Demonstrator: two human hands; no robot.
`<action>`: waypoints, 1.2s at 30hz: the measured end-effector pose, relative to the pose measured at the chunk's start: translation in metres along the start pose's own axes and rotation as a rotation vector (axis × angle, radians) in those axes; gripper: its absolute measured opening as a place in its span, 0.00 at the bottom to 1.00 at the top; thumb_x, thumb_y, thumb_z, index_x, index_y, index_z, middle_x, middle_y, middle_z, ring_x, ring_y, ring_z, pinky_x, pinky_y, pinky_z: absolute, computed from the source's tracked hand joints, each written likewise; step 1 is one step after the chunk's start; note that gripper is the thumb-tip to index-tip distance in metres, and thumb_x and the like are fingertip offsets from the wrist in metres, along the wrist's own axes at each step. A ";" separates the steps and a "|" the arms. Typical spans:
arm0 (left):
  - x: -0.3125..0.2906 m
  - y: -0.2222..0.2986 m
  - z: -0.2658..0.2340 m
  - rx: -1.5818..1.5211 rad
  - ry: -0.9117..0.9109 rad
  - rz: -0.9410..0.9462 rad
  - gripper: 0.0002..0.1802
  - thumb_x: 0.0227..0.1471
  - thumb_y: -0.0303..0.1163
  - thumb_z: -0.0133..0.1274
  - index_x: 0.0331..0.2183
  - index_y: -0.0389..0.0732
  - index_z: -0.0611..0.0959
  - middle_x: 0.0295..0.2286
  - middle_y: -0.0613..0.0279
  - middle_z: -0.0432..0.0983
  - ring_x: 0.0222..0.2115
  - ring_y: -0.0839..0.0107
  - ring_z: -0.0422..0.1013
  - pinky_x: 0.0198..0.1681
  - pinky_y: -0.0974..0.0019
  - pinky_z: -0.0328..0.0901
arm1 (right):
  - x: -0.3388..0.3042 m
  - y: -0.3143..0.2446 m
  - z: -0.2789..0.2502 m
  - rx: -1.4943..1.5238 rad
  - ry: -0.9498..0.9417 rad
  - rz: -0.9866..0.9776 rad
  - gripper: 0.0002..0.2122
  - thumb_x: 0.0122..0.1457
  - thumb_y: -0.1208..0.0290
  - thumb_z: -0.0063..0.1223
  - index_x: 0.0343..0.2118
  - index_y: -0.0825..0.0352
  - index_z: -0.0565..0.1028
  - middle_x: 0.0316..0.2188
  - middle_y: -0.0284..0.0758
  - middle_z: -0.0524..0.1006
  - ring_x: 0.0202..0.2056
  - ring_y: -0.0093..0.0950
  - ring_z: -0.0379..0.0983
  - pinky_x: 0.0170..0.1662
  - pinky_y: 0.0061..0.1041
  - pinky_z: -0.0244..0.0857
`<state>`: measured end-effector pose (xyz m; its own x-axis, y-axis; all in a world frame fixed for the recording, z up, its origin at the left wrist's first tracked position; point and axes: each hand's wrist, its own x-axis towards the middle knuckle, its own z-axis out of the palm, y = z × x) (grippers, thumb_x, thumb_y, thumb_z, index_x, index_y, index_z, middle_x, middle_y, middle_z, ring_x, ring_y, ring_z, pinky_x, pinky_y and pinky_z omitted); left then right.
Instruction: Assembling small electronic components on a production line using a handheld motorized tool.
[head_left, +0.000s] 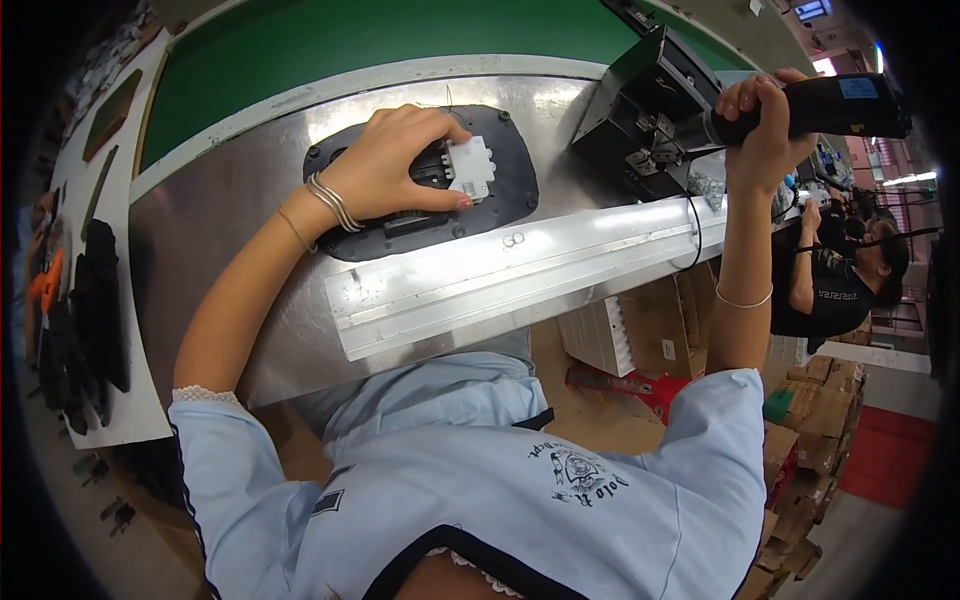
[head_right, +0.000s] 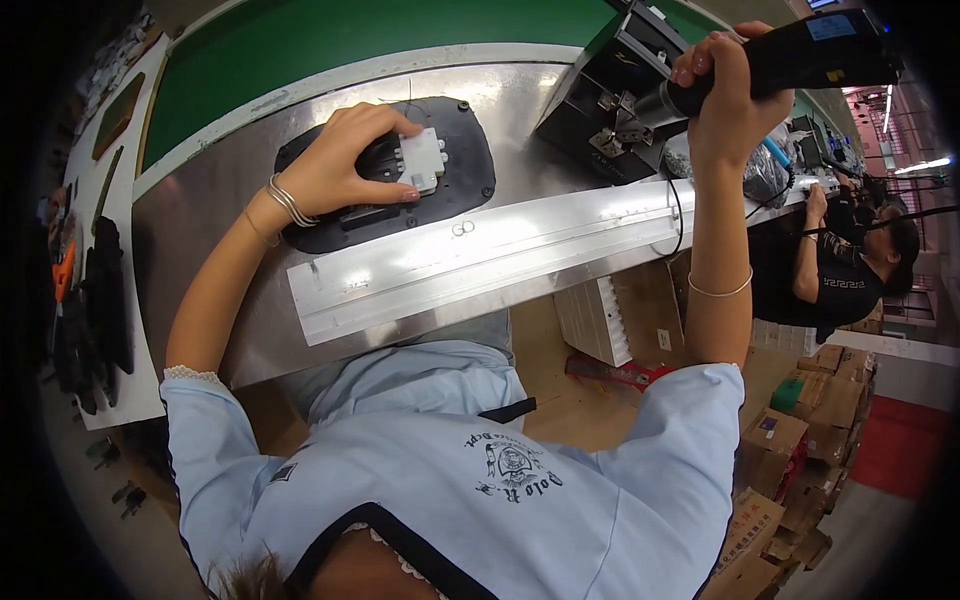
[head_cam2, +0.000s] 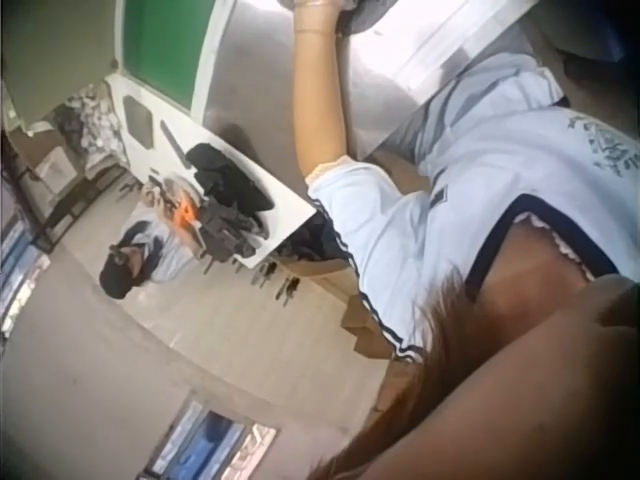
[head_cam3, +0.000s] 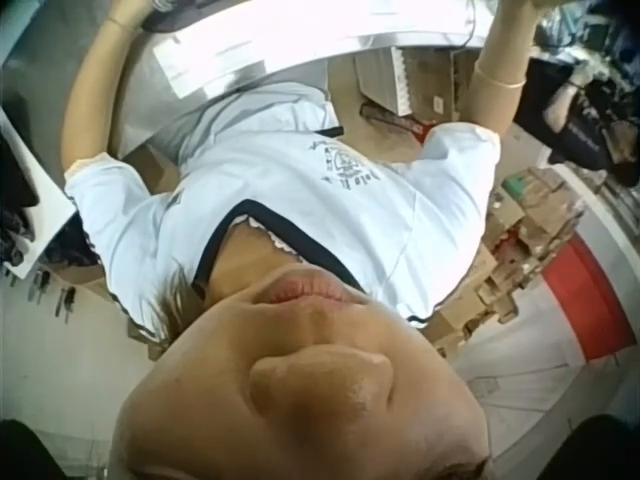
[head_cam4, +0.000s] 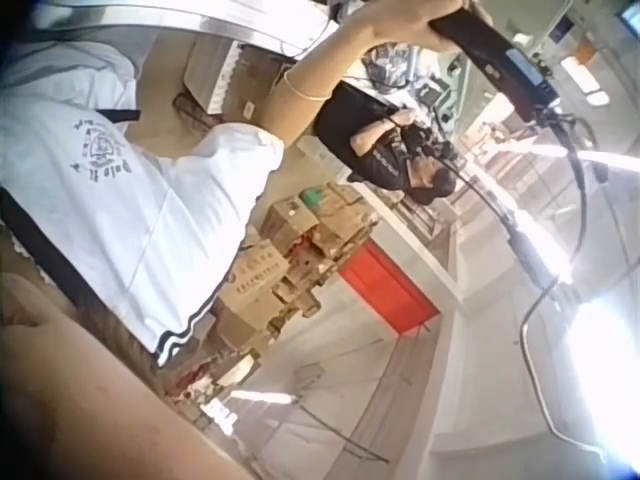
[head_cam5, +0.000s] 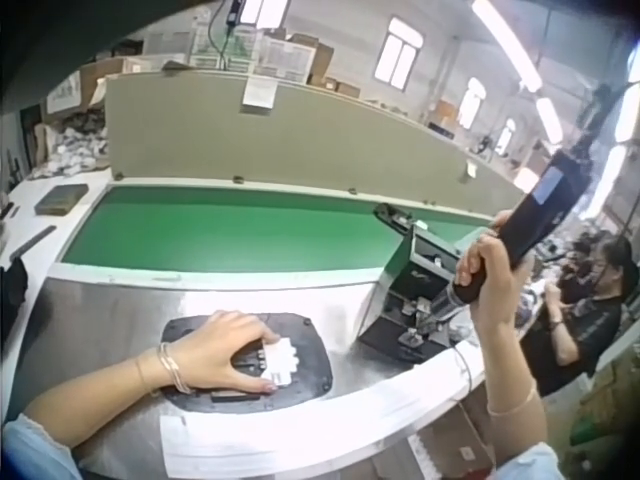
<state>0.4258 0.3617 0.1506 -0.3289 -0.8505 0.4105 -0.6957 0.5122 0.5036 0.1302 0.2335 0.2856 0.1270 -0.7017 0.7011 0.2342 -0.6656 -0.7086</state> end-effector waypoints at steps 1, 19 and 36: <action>0.000 0.000 0.000 0.000 -0.002 -0.002 0.31 0.38 0.54 0.65 0.40 0.44 0.78 0.36 0.59 0.74 0.41 0.62 0.68 0.51 0.61 0.56 | -0.001 0.002 0.002 -0.029 0.006 -0.002 0.07 0.53 0.83 0.48 0.36 0.69 0.67 0.16 0.34 0.65 0.16 0.26 0.62 0.23 0.27 0.59; -0.004 -0.005 0.003 -0.059 -0.016 -0.070 0.36 0.35 0.54 0.65 0.42 0.42 0.75 0.37 0.59 0.75 0.44 0.61 0.68 0.54 0.60 0.53 | -0.040 -0.001 0.081 0.206 -0.235 0.182 0.18 0.54 0.77 0.44 0.48 0.74 0.62 0.16 0.33 0.61 0.15 0.24 0.59 0.22 0.26 0.58; -0.003 -0.004 0.006 -0.190 -0.049 -0.156 0.52 0.31 0.58 0.66 0.52 0.38 0.66 0.39 0.57 0.73 0.47 0.59 0.67 0.58 0.56 0.47 | -0.051 0.021 0.160 0.346 -0.463 0.176 0.13 0.53 0.79 0.41 0.44 0.66 0.65 0.16 0.33 0.62 0.14 0.25 0.61 0.21 0.27 0.59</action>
<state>0.4252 0.3612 0.1428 -0.2611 -0.9234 0.2814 -0.6092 0.3838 0.6939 0.2829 0.2961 0.2474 0.5805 -0.5581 0.5929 0.4621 -0.3737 -0.8042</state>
